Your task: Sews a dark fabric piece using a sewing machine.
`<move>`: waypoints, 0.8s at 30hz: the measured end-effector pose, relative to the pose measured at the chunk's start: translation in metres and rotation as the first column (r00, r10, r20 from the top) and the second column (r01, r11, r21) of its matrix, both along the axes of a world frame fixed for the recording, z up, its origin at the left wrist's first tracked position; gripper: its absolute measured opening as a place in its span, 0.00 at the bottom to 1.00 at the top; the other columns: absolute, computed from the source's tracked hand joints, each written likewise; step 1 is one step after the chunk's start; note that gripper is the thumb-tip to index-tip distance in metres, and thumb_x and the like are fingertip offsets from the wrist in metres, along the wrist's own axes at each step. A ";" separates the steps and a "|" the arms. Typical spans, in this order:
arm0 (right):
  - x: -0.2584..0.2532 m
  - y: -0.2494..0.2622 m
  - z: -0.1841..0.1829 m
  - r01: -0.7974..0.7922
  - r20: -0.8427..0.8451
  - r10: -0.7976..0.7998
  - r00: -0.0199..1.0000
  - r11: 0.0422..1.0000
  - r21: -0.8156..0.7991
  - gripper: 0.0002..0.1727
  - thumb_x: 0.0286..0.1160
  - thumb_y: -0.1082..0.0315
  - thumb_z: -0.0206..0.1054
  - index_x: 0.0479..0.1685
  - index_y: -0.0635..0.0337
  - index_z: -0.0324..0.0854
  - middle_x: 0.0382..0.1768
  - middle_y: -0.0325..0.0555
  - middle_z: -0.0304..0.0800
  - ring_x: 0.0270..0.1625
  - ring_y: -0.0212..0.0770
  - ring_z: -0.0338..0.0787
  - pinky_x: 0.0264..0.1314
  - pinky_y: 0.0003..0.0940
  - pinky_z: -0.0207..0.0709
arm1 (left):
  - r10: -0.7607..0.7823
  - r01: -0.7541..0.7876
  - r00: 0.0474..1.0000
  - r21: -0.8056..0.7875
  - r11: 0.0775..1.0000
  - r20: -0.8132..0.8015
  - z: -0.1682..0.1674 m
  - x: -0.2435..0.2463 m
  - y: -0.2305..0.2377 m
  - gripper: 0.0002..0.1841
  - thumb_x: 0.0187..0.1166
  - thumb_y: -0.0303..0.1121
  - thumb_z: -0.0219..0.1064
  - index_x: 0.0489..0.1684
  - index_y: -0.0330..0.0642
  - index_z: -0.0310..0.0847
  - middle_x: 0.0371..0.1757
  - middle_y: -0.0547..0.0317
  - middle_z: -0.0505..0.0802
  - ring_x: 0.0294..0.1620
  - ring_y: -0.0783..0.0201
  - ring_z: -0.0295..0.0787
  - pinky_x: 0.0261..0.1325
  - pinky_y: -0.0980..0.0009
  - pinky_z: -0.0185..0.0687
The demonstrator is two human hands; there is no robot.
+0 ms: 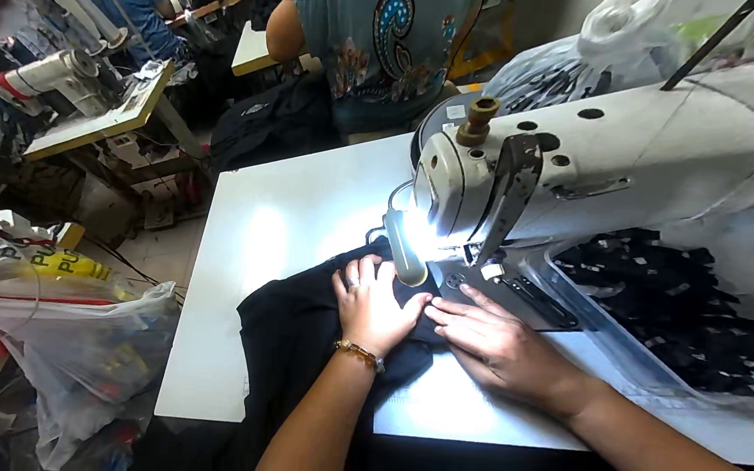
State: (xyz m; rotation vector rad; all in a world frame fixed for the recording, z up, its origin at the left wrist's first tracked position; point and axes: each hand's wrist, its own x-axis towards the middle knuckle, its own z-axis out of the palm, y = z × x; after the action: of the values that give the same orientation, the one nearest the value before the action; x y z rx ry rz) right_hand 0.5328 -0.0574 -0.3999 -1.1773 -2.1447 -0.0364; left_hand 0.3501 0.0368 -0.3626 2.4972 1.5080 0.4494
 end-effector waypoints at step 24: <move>-0.164 0.040 0.042 -0.738 -0.853 -0.449 0.267 0.474 -0.481 0.23 0.78 0.75 0.62 0.72 0.55 0.71 0.54 0.43 0.89 0.53 0.34 0.90 0.60 0.35 0.85 | -0.358 0.343 0.915 -0.106 0.933 -0.187 0.118 -0.087 0.031 0.12 0.78 0.44 0.67 0.42 0.47 0.90 0.29 0.57 0.93 0.35 0.55 0.91 0.45 0.47 0.79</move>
State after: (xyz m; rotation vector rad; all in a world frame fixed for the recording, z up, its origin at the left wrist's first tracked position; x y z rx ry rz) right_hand 0.3689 -0.0174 -0.3583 -0.8861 -0.9003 1.7387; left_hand 0.2627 0.0677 -0.2445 2.7431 1.0696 0.0802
